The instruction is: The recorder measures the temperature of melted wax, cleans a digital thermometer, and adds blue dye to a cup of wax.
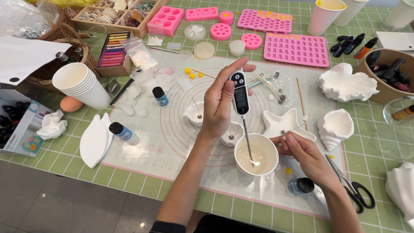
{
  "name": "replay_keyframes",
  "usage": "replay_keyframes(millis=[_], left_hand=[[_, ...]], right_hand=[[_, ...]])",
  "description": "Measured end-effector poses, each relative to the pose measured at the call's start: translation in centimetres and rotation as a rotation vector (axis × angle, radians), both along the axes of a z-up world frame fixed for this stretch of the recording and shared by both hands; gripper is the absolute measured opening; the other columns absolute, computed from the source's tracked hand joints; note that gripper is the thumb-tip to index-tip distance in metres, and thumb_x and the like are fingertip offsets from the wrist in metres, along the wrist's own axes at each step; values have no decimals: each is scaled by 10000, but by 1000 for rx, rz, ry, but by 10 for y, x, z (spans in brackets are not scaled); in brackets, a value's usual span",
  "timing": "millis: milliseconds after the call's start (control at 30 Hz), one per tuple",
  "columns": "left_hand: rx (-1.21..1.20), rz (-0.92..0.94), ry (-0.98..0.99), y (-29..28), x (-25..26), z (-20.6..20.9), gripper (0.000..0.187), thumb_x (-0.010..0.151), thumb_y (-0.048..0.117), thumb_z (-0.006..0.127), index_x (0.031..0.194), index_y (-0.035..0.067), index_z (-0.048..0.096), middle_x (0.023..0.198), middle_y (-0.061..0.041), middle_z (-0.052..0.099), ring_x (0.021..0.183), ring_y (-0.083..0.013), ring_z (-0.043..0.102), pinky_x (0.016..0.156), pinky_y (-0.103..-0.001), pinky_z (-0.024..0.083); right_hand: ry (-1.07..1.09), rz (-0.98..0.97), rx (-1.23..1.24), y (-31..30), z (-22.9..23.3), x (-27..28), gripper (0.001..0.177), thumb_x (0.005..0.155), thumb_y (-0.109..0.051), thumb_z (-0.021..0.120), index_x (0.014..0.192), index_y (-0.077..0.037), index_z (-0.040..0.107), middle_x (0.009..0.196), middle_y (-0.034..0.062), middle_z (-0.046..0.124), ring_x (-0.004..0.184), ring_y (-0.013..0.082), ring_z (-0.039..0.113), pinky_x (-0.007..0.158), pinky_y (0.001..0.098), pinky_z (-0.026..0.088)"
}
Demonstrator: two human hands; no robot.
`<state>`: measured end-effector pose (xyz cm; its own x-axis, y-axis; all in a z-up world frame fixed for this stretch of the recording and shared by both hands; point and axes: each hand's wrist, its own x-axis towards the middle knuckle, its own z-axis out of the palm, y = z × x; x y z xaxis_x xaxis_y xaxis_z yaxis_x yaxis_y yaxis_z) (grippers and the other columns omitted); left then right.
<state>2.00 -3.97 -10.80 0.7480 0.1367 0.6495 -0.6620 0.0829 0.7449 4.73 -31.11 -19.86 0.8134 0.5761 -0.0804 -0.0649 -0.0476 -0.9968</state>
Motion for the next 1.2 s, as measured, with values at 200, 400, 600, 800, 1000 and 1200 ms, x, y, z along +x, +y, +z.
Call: replay_keyframes(millis=[200,400,600,800,1000,1200], left_hand=[[5,3,-10,-1,1,-1,467,1206,350,374,1563,79,501,1333,-102,669,932,-98,656,887,-247,570],[11,18,-16,1,2,-1,477,1206,366,365,1558,77,507,1324,-112,677,938,-98,665,887,-253,584],[8,31,0,1,1,-1,483,1202,375,361,1550,75,509,1314,-111,683,923,-93,675,922,-272,588],[0,24,-26,2,3,-4,474,1210,367,365,1552,71,508,1325,-103,671,979,-93,677,915,-260,605],[-1,36,-24,2,4,-4,437,1214,352,368,1507,58,510,1311,-98,685,932,-77,667,893,-250,599],[10,54,-27,2,5,-7,430,1220,344,370,1503,57,519,1292,-95,700,890,-70,653,844,-232,572]], right_hand=[[13,-11,-8,3,7,-2,428,1091,-334,367,839,-24,521,1153,172,715,1020,185,668,952,412,557],[6,-12,-7,-1,-2,1,426,1104,-332,381,853,-21,529,1147,198,703,1016,188,673,955,415,570],[0,-35,-29,1,4,-1,420,1077,-328,390,830,-23,538,1151,144,742,1000,181,695,943,396,565],[-44,-7,-35,0,4,-2,428,1099,-306,422,904,16,624,1126,128,736,987,163,683,935,373,562],[-35,-25,-38,2,8,-3,382,1073,-267,472,1087,33,708,1093,102,747,960,155,693,915,360,569],[-32,-41,-44,2,8,-3,334,1055,-252,504,1080,20,696,1104,92,755,979,150,697,924,353,567]])
